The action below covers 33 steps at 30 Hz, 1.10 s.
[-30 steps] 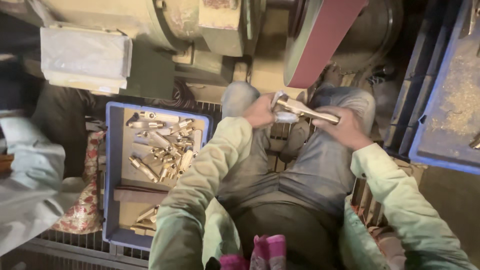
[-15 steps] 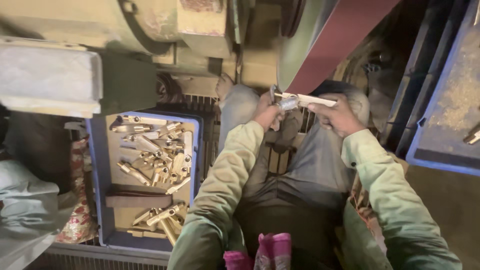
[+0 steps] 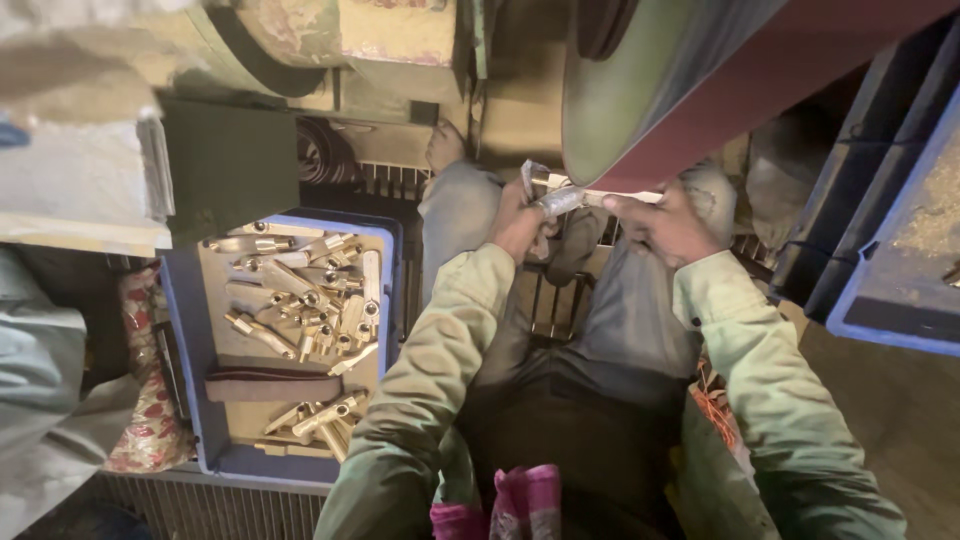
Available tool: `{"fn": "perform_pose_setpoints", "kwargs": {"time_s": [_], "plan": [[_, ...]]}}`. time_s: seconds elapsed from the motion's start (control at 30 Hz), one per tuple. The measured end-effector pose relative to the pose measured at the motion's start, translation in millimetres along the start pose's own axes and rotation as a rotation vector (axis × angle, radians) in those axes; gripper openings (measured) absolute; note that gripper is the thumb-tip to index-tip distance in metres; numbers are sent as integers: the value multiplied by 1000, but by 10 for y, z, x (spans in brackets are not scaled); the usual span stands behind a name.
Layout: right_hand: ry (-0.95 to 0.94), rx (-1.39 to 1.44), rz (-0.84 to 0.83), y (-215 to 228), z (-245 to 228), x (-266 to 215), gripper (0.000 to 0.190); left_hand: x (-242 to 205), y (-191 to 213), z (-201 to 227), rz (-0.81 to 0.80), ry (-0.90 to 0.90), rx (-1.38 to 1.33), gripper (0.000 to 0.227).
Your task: The person sits on the floor and repeatedly picks up small brass-colored metal parts from a blue bin. They press each part against a rotating belt grinder to smooth or shape it, then place the finished part into a second bin to the right.
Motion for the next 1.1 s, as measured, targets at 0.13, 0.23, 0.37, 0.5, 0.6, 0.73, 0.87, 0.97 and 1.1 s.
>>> {"fn": "perform_pose_setpoints", "kwargs": {"time_s": [0.13, 0.23, 0.37, 0.5, 0.6, 0.73, 0.87, 0.97, 1.1], "plan": [[-46, 34, 32, 37, 35, -18, 24, -10, -15, -7, 29, 44, 21, 17], [73, -32, -73, 91, 8, -55, 21, 48, -55, -82, 0, 37, 44, 17], [124, -101, -91, 245, 92, -94, 18, 139, -137, -191, -75, -48, -39, 21], [167, -252, -35, 339, 127, -208, 20, 116, -225, -63, -123, -101, 84, 28], [550, -732, 83, 264, 7, -603, 26, -200, -239, 42, -179, -82, 342, 35], [876, -862, 132, 32, 137, -1197, 30, -762, -331, 284, -343, -484, 487, 53], [691, -468, 106, 146, 456, -1336, 38, -890, -289, 170, -303, -359, 566, 53], [332, 50, -33, 241, 744, -1070, 41, -801, -330, 289, -348, -485, 601, 54], [791, -591, 65, 275, 492, -895, 42, -370, -209, 216, -268, -113, 612, 42]]}}
Point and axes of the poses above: each hand's wrist, its own x-axis towards the middle knuckle, its own y-axis out of the back of the hand, z = x × y, the point moved 6 cm from there along x, towards the middle knuckle, and after that the axes turned 5 degrees about -z, right-handed, at the moved point
